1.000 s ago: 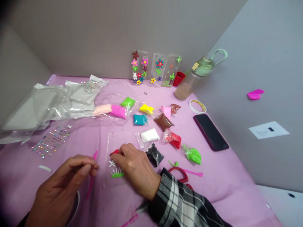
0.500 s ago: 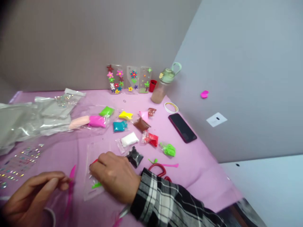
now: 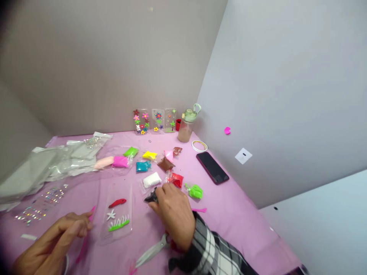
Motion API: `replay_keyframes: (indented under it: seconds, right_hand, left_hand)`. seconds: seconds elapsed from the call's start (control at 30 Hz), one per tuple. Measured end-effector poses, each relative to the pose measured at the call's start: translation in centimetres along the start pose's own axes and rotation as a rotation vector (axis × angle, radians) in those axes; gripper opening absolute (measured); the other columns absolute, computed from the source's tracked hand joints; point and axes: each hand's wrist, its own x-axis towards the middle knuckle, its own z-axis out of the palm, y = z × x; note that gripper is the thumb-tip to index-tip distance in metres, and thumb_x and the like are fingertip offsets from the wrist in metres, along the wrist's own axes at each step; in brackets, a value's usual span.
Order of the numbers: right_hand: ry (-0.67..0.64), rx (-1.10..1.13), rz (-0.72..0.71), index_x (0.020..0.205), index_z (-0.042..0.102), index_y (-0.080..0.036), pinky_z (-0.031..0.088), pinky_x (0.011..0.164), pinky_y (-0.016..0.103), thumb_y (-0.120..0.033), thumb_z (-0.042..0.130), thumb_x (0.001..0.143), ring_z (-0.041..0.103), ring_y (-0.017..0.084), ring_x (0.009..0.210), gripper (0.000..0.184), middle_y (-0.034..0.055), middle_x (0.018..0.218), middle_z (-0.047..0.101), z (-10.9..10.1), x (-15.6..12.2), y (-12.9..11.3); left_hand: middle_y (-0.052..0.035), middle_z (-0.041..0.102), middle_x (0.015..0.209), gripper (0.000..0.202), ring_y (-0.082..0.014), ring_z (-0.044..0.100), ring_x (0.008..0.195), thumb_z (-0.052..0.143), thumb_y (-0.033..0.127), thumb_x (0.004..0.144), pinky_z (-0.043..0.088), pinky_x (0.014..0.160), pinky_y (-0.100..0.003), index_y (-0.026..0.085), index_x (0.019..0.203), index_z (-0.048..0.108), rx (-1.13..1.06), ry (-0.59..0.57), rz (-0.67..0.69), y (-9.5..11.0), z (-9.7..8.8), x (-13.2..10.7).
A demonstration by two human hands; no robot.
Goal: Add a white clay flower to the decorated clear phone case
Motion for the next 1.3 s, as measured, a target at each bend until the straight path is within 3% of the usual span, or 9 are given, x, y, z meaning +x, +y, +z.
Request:
replay_keyframes:
  seconds: [0.1, 0.2, 0.37, 0.5, 0.6, 0.77, 0.87, 1.0, 1.3]
  right_hand:
    - [-0.020, 0.019, -0.010, 0.091, 0.058, -0.018, 0.048, 0.062, 0.037, -0.022, 0.082, 0.081, 0.067, 0.031, 0.080, 0.027, 0.0122, 0.091, 0.070, 0.7, 0.9, 1.0]
    - [-0.044, 0.116, -0.049, 0.091, 0.056, -0.019, 0.051, 0.064, 0.036, -0.012, 0.082, 0.078, 0.068, 0.027, 0.078, 0.029, 0.0078, 0.089, 0.070, 1.3, 1.1, 0.8]
    - [-0.002, 0.400, -0.108, 0.100, 0.054, -0.022, 0.055, 0.077, 0.028, -0.015, 0.082, 0.082, 0.068, 0.018, 0.087, 0.033, 0.0003, 0.095, 0.068, 0.5, 0.2, 0.2]
    - [0.158, 0.535, -0.201, 0.108, 0.055, -0.021, 0.054, 0.076, 0.036, -0.020, 0.070, 0.094, 0.065, 0.023, 0.087, 0.021, 0.0047, 0.097, 0.068, 0.2, -0.6, -0.4]
    - [0.190, 0.514, -0.311, 0.107, 0.055, -0.020, 0.053, 0.075, 0.037, -0.026, 0.063, 0.099, 0.063, 0.024, 0.085, 0.013, 0.0060, 0.095, 0.068, 0.1, -0.5, -1.1]
    - [0.177, 0.469, -0.385, 0.109, 0.058, -0.018, 0.053, 0.083, 0.037, -0.022, 0.059, 0.101, 0.063, 0.025, 0.096, 0.009, 0.0097, 0.108, 0.068, -1.5, 0.5, -2.1]
    - [0.145, 0.534, -0.319, 0.098, 0.060, -0.019, 0.050, 0.072, 0.032, -0.029, 0.063, 0.099, 0.062, 0.022, 0.087, 0.010, 0.0066, 0.097, 0.067, -2.1, 0.8, -2.7]
    - [-0.015, 0.725, -0.144, 0.079, 0.057, -0.021, 0.041, 0.059, 0.026, -0.033, 0.067, 0.096, 0.057, 0.016, 0.068, 0.023, -0.0012, 0.075, 0.061, -1.4, 0.7, -3.6]
    - [-0.245, 1.004, 0.075, 0.075, 0.058, -0.020, 0.040, 0.062, 0.023, -0.019, 0.063, 0.092, 0.054, 0.012, 0.068, 0.018, -0.0029, 0.074, 0.056, -0.5, 0.5, -4.1]
  left_hand:
    - [0.0009, 0.071, 0.092, 0.030, -0.0245, 0.070, 0.107, 0.058, 0.056, 0.092, 0.056, 0.094, -0.031, 0.028, 0.087, 0.065, 0.004, -0.054, 0.006, 1.5, -0.1, -0.6]
    - [-0.0008, 0.072, 0.105, 0.028, -0.0260, 0.066, 0.117, 0.060, 0.055, 0.091, 0.054, 0.099, -0.035, 0.030, 0.101, 0.065, 0.011, -0.108, 0.010, 3.2, 0.0, -0.8]
    - [-0.0011, 0.072, 0.109, 0.023, -0.0241, 0.067, 0.111, 0.058, 0.051, 0.093, 0.054, 0.097, -0.034, 0.031, 0.101, 0.067, 0.031, -0.223, 0.051, 5.4, 1.2, -0.2]
    - [-0.0010, 0.072, 0.104, 0.017, -0.0234, 0.066, 0.108, 0.062, 0.045, 0.092, 0.052, 0.096, -0.033, 0.031, 0.099, 0.069, 0.037, -0.292, 0.099, 5.2, 2.7, 0.0]
    - [0.0010, 0.071, 0.092, 0.015, -0.0201, 0.067, 0.096, 0.060, 0.038, 0.095, 0.049, 0.095, -0.030, 0.029, 0.088, 0.069, -0.046, -0.298, 0.127, 4.4, 3.3, -0.1]
    - [0.0031, 0.067, 0.082, 0.020, -0.0169, 0.065, 0.084, 0.061, 0.037, 0.096, 0.048, 0.088, -0.025, 0.027, 0.079, 0.066, -0.189, -0.352, -0.006, 3.6, 2.9, -0.1]
    - [0.0024, 0.067, 0.083, 0.020, -0.0172, 0.066, 0.085, 0.063, 0.038, 0.095, 0.048, 0.086, -0.024, 0.026, 0.079, 0.067, -0.233, -0.389, -0.078, 3.2, 2.4, 0.0]
    - [0.0028, 0.068, 0.081, 0.015, -0.0163, 0.067, 0.083, 0.068, 0.032, 0.091, 0.048, 0.083, -0.023, 0.026, 0.077, 0.067, -0.258, -0.374, -0.022, 2.7, 2.2, -0.3]
    - [0.0031, 0.067, 0.076, 0.013, -0.0153, 0.066, 0.075, 0.070, 0.023, 0.087, 0.050, 0.074, -0.022, 0.026, 0.074, 0.067, -0.243, -0.344, 0.095, 2.9, 3.0, -0.8]
